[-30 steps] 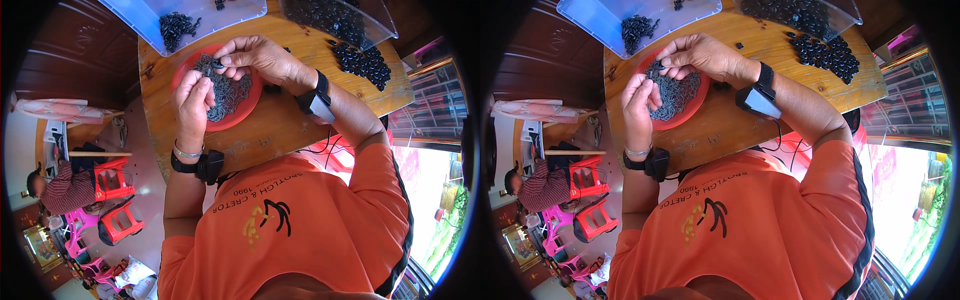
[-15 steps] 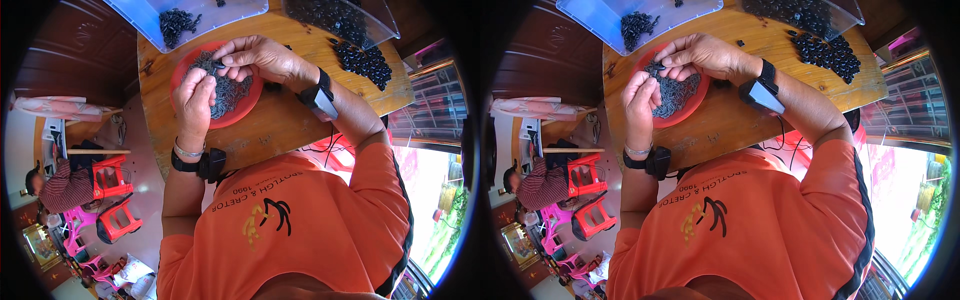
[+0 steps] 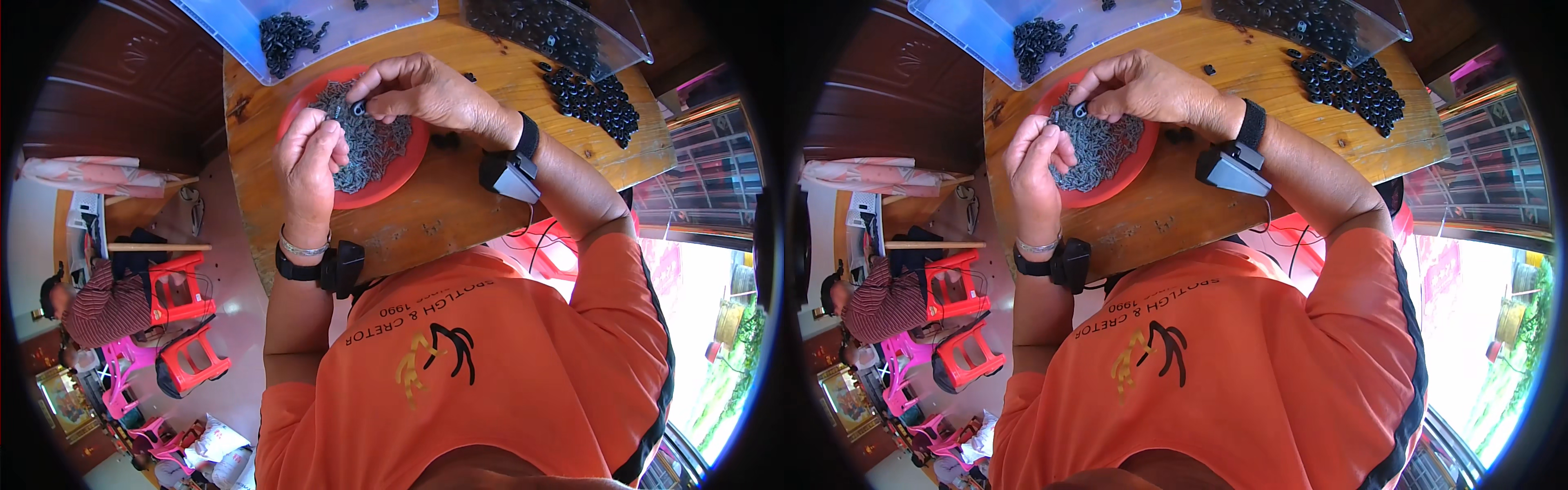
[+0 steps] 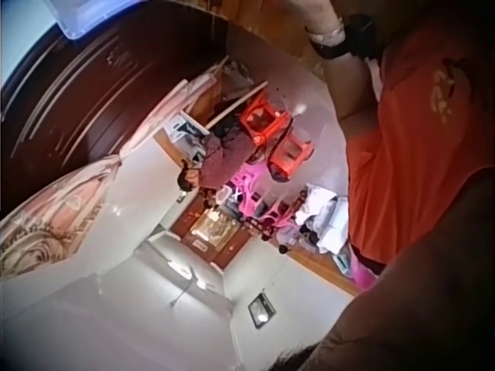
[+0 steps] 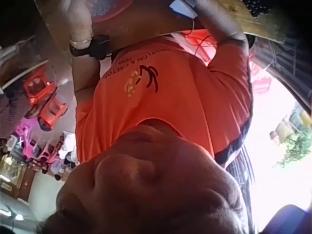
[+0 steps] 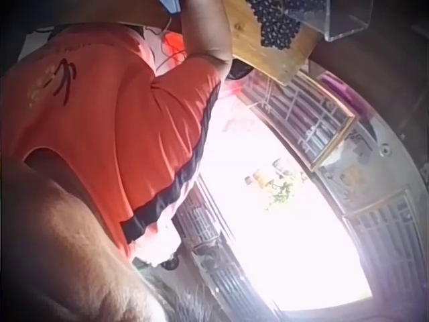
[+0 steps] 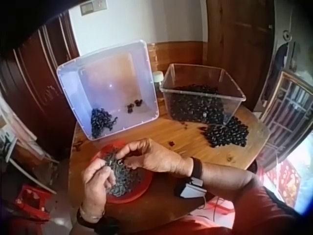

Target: Manually picking small black components from a red bowl and sorting them into separate containers.

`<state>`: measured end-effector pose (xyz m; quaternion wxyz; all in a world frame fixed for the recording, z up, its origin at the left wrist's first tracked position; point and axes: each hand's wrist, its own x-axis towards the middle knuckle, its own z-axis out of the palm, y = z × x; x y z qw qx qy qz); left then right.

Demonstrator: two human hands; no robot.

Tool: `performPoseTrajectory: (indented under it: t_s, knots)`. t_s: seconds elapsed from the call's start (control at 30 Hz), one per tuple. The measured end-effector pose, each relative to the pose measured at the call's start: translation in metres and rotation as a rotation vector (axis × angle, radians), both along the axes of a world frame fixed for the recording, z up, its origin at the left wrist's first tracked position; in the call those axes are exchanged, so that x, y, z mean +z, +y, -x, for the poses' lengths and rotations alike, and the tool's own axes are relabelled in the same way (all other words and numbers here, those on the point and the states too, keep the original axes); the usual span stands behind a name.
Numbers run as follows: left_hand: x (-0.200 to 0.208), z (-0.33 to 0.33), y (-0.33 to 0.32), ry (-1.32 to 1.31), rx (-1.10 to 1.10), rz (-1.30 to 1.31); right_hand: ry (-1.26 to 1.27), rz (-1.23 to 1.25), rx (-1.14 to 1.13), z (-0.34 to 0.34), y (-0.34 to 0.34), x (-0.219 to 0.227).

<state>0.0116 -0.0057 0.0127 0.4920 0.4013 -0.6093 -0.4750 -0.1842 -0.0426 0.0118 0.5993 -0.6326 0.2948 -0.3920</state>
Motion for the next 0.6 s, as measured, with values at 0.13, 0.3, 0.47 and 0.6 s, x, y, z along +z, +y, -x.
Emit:
performPoseTrajectory:
  t_s: [0.13,0.3,0.47,0.6]
  knots:
    - [-0.002,0.003,0.0,0.063,-0.044,-0.027,0.121,0.165,0.015,-0.005,0.007,0.007]
    - [-0.004,0.003,-0.003,0.105,-0.116,-0.063,0.042,0.164,0.005,-0.005,0.005,0.004]
    - [0.001,0.009,0.002,0.167,-0.113,-0.053,-0.085,0.027,0.018,-0.006,0.002,-0.005]
    - [-0.001,0.005,-0.001,0.161,-0.135,-0.06,-0.118,-0.007,0.045,-0.007,0.003,-0.007]
